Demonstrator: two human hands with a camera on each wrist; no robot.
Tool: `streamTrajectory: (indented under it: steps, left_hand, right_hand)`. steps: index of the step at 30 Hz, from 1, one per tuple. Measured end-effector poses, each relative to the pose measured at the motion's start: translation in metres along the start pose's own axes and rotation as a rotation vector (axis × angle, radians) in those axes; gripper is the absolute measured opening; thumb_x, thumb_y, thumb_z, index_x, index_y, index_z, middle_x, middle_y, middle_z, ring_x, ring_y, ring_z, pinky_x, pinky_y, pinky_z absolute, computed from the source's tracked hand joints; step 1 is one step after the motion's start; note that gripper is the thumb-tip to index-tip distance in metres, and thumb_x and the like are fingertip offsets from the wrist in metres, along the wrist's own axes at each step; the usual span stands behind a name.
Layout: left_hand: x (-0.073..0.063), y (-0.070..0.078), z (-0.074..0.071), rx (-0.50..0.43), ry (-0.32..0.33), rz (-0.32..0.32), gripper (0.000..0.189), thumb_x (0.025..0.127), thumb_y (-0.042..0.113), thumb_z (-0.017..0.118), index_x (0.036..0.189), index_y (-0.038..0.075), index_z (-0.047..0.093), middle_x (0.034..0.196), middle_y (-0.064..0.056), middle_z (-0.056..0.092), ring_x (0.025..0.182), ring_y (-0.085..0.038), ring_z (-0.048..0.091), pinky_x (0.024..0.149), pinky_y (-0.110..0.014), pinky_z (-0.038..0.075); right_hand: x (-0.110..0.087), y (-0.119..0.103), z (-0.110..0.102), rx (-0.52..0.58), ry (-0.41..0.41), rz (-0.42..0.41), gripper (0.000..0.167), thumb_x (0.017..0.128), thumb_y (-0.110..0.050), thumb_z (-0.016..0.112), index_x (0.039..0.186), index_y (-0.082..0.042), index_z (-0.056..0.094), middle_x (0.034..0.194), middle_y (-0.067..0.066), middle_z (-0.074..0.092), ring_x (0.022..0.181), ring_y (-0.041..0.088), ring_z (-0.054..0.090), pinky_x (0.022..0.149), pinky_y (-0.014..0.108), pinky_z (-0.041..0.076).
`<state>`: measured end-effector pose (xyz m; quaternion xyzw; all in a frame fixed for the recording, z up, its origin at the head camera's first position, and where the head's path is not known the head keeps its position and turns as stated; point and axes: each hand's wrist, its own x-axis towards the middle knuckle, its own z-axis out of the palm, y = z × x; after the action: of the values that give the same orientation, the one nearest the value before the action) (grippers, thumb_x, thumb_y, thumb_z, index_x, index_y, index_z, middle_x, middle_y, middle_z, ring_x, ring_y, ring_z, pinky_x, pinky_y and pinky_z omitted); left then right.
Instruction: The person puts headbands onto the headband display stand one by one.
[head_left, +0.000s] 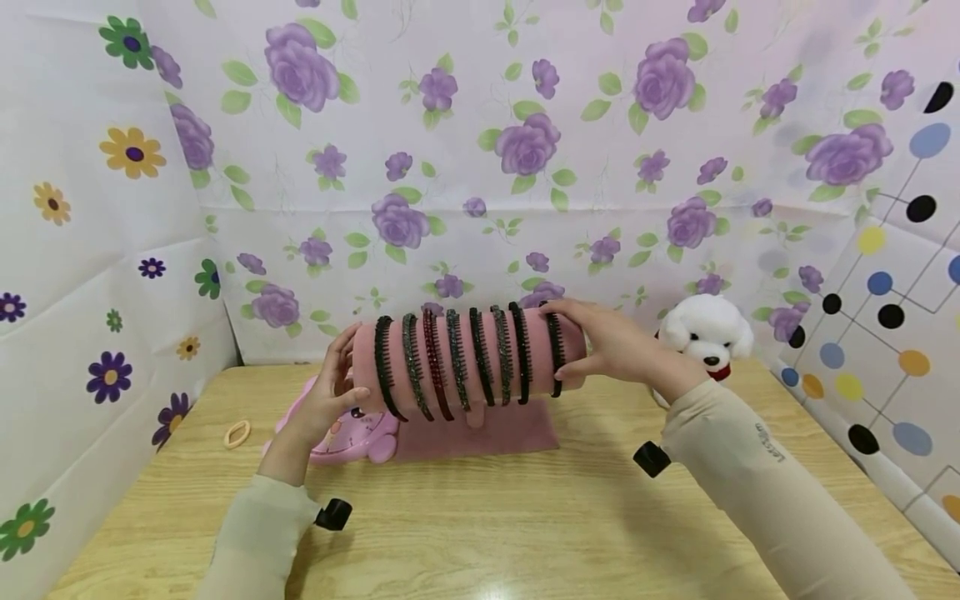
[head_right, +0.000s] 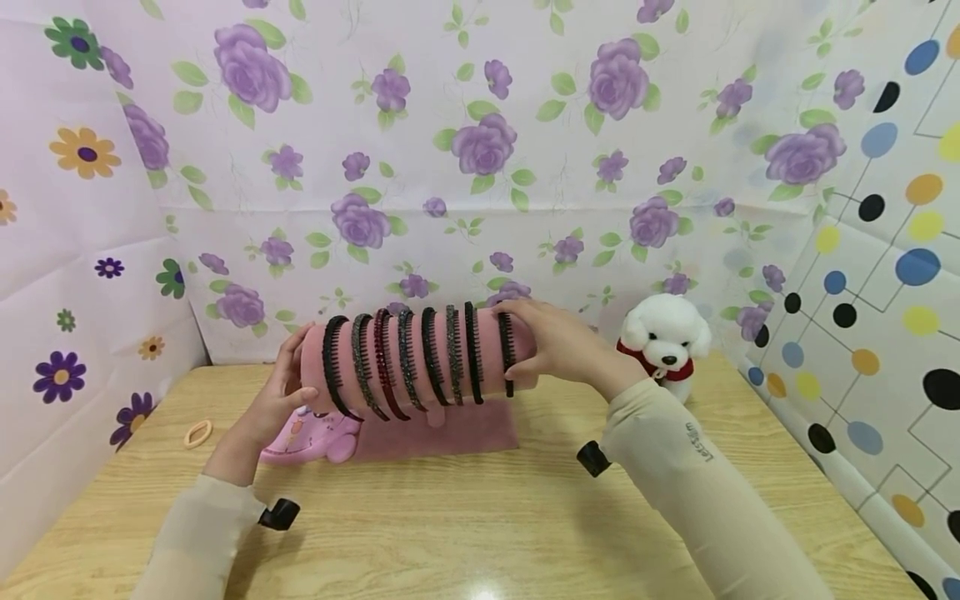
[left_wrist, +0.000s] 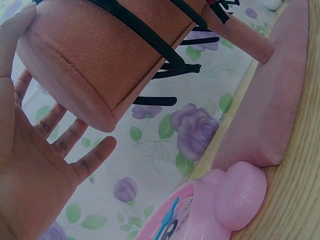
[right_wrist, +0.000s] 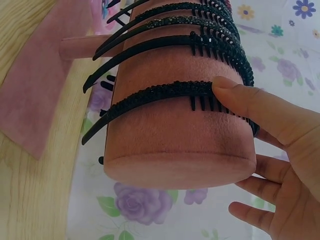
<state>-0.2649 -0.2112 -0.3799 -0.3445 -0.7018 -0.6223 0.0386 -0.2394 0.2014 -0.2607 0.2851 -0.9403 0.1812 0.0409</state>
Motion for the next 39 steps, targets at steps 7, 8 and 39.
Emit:
streamTrajectory:
  steps: [7,8,39]
  left_hand:
    - [-0.002,-0.002,-0.001,0.012,0.002,0.006,0.08,0.093,0.017,0.057,0.155,0.023,0.007,0.151,0.011,0.025,0.128,-0.009,0.035,0.093,-0.019,0.043]
    - [-0.002,-0.002,-0.001,0.011,0.002,0.007,0.08,0.093,0.017,0.057,0.155,0.023,0.007,0.151,0.011,0.025,0.128,-0.009,0.035,0.093,-0.019,0.043]
    - [0.0,-0.002,0.0,-0.032,-0.005,0.015,0.081,0.094,0.024,0.061,0.155,0.023,0.007,0.152,0.011,0.022,0.131,-0.008,0.033,0.095,-0.02,0.042]
  right_hand:
    - [0.004,-0.003,0.002,0.016,-0.004,-0.018,0.08,0.074,-0.03,0.083,0.143,-0.026,0.042,0.144,0.004,0.048,0.13,0.03,0.047,0.105,0.051,0.039]
    - [0.004,-0.003,0.002,0.017,-0.003,-0.02,0.08,0.074,-0.03,0.083,0.142,-0.026,0.042,0.143,0.004,0.048,0.13,0.029,0.048,0.105,0.05,0.039]
    - [0.004,-0.004,0.012,-0.022,0.058,-0.082,0.086,0.076,-0.031,0.082,0.148,-0.019,0.038,0.153,0.015,0.034,0.142,0.039,0.028,0.112,0.06,0.025]
